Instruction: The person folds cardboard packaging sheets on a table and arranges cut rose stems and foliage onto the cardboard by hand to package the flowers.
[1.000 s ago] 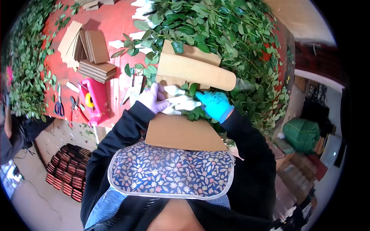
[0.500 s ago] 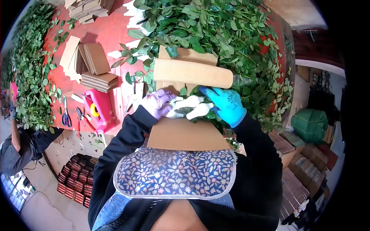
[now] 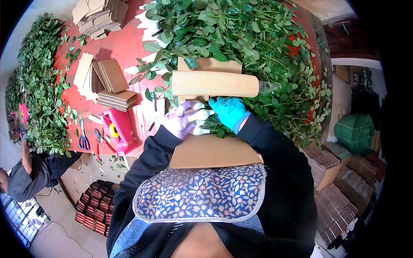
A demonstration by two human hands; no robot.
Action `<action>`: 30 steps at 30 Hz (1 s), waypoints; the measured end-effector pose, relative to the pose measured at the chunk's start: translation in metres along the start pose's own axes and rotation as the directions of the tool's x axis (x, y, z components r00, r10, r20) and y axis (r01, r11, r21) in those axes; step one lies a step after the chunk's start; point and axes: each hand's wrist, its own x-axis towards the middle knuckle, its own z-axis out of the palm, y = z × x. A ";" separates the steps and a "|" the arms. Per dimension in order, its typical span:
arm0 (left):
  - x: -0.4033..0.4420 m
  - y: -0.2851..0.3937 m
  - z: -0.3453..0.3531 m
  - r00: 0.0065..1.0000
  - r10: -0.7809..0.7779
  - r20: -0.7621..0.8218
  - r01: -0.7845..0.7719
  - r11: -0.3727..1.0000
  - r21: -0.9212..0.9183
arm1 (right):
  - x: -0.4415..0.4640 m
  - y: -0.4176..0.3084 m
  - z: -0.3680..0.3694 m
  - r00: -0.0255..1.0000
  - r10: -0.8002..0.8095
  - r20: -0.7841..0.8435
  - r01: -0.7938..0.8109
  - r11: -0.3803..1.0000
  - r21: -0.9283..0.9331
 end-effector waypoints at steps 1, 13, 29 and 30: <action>-0.001 -0.003 0.003 1.000 -0.003 -0.005 0.003 1.000 -0.002 | 0.001 0.002 0.001 0.997 -0.038 -0.060 0.039 0.999 0.015; -0.002 -0.014 0.014 0.974 -0.048 0.222 0.152 0.864 -0.480 | -0.026 0.010 -0.031 0.911 -0.188 -0.368 0.241 0.965 0.105; -0.013 -0.021 0.009 0.948 -0.059 0.312 0.117 0.978 -0.172 | 0.034 -0.013 0.026 0.949 -0.033 -0.315 -0.026 0.983 -0.180; -0.012 -0.023 0.010 0.950 -0.053 0.307 0.105 0.982 -0.157 | 0.039 -0.015 0.033 0.960 -0.023 -0.279 -0.036 0.979 -0.203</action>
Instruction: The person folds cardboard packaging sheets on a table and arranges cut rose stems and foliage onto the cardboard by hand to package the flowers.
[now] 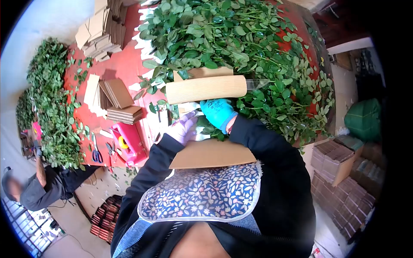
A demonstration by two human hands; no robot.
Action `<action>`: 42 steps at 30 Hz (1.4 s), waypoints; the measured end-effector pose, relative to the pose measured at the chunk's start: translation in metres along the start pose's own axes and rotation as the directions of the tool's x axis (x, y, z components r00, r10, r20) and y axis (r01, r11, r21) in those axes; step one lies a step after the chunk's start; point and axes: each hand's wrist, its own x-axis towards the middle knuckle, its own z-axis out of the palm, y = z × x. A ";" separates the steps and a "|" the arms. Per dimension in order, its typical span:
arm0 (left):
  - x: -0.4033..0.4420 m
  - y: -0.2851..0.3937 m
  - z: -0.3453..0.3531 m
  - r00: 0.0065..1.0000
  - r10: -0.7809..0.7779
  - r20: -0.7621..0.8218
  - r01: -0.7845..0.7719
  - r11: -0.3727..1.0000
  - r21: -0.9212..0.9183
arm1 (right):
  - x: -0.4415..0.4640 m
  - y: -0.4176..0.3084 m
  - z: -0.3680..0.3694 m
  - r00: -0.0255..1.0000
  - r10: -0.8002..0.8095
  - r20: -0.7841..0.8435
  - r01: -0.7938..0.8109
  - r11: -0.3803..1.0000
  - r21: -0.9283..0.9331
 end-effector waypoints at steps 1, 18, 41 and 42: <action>0.000 -0.003 0.002 1.000 0.005 -0.005 -0.005 1.000 0.013 | 0.005 -0.001 -0.011 0.999 0.000 0.044 0.001 1.000 -0.025; 0.013 -0.019 0.003 0.988 -0.155 0.023 0.154 0.942 -0.298 | -0.018 0.037 -0.025 0.986 -0.110 0.122 0.040 0.883 0.468; -0.011 -0.027 0.005 0.432 -0.826 -0.362 -0.351 0.216 -0.911 | -0.029 0.012 -0.018 0.997 0.025 0.070 -0.041 0.970 0.239; -0.013 -0.038 0.001 0.508 -0.754 -0.416 -0.218 0.355 -0.909 | -0.029 0.014 -0.023 0.998 0.051 0.043 -0.062 0.955 0.291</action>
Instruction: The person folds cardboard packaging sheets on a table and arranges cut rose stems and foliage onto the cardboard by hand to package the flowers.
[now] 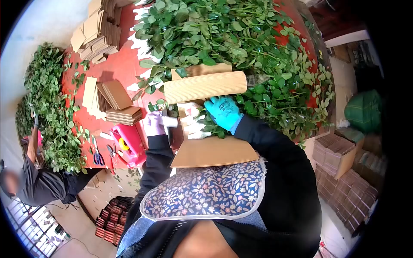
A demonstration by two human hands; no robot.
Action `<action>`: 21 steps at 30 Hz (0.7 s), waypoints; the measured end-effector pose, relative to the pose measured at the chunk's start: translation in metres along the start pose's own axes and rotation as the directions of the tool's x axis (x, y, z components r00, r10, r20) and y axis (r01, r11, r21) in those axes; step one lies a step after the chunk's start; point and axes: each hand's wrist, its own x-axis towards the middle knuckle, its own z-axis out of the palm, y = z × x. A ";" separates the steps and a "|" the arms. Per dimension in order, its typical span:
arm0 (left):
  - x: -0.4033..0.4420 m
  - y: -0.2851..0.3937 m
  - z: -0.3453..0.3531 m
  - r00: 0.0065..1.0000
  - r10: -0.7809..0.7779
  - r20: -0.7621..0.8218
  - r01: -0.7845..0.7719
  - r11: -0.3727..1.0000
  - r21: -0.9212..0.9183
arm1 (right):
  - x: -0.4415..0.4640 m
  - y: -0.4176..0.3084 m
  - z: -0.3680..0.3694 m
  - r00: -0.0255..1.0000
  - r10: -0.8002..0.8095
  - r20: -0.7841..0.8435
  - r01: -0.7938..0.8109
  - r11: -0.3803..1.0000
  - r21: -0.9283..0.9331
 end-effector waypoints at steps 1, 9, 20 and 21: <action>0.006 -0.002 -0.008 0.994 0.036 0.106 -0.056 0.981 0.185 | 0.000 0.000 -0.001 0.999 0.016 -0.030 -0.014 0.998 0.060; -0.013 -0.026 0.025 0.949 -0.222 0.223 0.181 0.965 0.191 | 0.000 0.004 -0.002 0.997 -0.062 -0.054 0.068 0.992 0.111; -0.012 0.025 -0.004 0.624 -0.009 0.782 -0.104 0.990 0.095 | 0.006 0.001 -0.009 1.000 -0.020 0.009 0.019 0.998 0.053; -0.022 0.045 0.012 0.621 -0.273 0.734 0.017 0.942 0.336 | 0.005 0.000 -0.010 1.000 -0.029 -0.004 0.029 0.998 0.061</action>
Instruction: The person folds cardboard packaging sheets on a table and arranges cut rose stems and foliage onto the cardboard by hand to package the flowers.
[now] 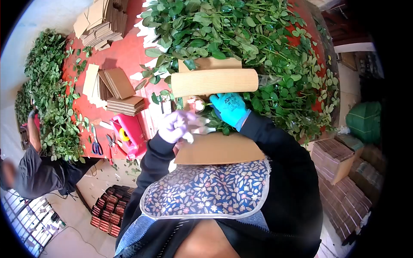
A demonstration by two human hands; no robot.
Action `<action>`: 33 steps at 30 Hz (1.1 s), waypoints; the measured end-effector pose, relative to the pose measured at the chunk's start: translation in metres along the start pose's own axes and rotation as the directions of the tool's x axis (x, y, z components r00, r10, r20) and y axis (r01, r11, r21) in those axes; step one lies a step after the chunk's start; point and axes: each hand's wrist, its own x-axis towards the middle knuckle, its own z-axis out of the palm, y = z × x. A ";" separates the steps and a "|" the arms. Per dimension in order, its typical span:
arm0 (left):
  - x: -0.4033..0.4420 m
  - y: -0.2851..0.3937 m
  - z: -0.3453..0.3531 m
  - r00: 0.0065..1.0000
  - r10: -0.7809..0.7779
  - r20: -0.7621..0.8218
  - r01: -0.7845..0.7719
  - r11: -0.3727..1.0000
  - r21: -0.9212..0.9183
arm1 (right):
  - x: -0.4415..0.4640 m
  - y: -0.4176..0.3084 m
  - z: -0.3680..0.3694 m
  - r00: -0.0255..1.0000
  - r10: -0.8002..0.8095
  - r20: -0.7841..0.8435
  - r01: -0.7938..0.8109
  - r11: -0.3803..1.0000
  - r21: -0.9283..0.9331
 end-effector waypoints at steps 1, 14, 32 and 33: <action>0.012 0.007 0.011 0.995 0.098 0.025 -0.100 0.986 0.131 | 0.000 -0.001 -0.001 1.000 -0.003 0.007 0.003 1.000 -0.003; 0.056 0.002 0.019 0.997 -0.070 0.029 0.065 0.986 0.153 | -0.009 -0.019 -0.075 0.930 -0.174 0.325 0.186 0.983 -0.004; 0.018 -0.042 0.008 0.944 0.066 -0.324 0.118 0.848 0.517 | -0.007 -0.011 0.016 0.968 -0.162 0.192 0.197 0.964 -0.176; 0.014 -0.039 0.003 0.944 0.043 -0.327 0.165 0.797 0.581 | -0.006 -0.014 0.012 0.969 -0.161 0.188 0.194 0.965 -0.174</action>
